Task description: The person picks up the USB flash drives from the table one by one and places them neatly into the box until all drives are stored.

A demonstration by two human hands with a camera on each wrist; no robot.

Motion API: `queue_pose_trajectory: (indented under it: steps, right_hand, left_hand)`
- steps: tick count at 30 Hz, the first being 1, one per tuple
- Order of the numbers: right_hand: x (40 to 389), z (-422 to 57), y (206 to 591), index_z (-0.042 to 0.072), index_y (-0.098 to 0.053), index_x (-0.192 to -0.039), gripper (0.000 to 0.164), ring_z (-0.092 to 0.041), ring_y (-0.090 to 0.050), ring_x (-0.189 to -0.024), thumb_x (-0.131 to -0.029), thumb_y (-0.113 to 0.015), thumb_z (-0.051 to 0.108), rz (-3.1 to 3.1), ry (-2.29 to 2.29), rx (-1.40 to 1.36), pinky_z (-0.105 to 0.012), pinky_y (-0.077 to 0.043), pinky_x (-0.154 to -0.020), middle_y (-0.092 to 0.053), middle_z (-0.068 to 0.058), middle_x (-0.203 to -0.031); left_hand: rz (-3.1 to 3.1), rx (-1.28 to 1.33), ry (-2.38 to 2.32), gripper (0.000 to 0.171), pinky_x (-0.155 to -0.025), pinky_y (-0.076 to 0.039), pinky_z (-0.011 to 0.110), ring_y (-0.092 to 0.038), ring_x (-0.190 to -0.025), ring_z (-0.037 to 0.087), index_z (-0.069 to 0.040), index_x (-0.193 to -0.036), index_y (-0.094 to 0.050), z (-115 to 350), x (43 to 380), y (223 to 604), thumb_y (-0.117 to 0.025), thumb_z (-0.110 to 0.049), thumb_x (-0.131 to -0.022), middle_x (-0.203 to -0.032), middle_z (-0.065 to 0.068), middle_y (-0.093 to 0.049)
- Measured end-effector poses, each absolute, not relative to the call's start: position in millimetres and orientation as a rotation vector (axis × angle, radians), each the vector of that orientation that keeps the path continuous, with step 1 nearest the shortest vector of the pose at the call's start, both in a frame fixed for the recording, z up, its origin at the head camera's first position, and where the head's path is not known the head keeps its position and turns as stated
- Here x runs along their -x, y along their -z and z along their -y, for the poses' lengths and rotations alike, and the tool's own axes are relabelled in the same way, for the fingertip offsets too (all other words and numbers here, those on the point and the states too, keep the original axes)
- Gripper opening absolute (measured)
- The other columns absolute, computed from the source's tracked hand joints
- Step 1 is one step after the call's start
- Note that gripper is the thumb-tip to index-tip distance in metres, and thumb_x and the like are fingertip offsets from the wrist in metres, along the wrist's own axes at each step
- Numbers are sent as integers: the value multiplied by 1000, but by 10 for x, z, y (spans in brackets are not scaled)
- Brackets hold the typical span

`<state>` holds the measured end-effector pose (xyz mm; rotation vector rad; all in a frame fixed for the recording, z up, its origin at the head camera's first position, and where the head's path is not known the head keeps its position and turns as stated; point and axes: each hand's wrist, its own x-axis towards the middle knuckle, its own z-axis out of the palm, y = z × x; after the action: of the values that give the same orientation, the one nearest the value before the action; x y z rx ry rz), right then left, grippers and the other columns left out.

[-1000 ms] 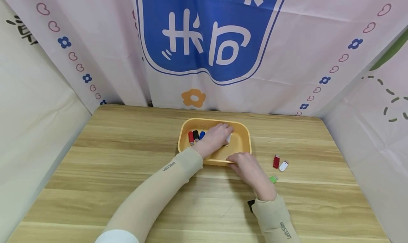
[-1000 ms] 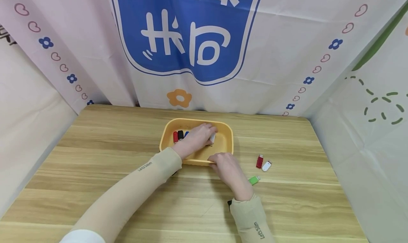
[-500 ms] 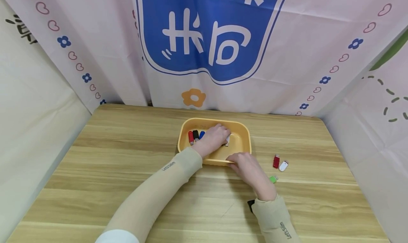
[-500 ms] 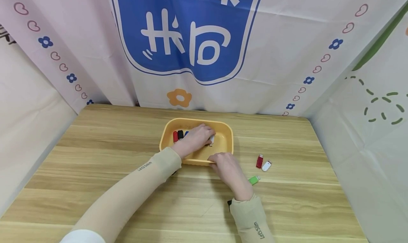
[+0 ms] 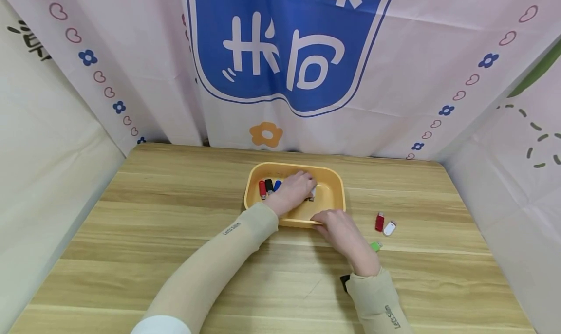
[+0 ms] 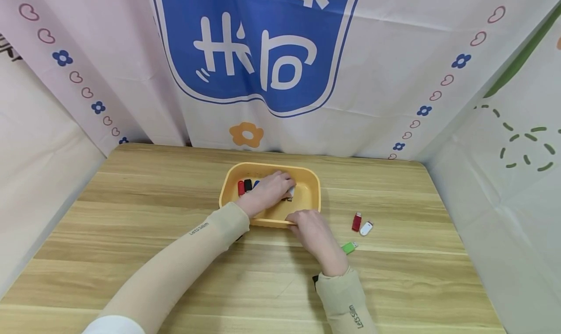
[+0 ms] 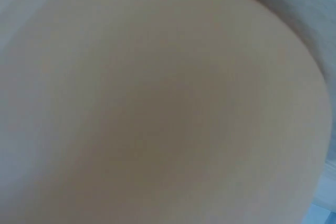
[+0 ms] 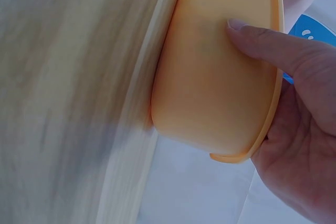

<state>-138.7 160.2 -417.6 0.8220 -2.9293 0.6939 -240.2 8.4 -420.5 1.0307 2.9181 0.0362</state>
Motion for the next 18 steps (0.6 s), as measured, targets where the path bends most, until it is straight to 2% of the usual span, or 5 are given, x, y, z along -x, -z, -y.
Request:
queue_pose_trajectory:
  steps: [10, 18]
  right_hand:
    - [1388, -1604, 4174, 15, -73, -78, 11, -3, -59, -71, -87, -75, 8, 2927, -696, -832, -28, -51, -66, -71, 7, -79]
    - [1386, -1603, 4177, 15, -74, -79, 10, -4, -61, -72, -87, -75, 9, 2930, -700, -824, -28, -52, -66, -72, 7, -80]
  left_hand:
    - [-2958, -1066, -186, 24, -98, -52, 31, -59, -117, 23, -7, -122, -67, -6, 2363, 4127, -58, -12, -100, -127, 8, -64]
    - [-2982, -1017, -347, 30, -107, -49, 36, -58, -125, 25, -8, -126, -66, 152, 2249, 4021, -61, -22, -100, -132, 8, -63]
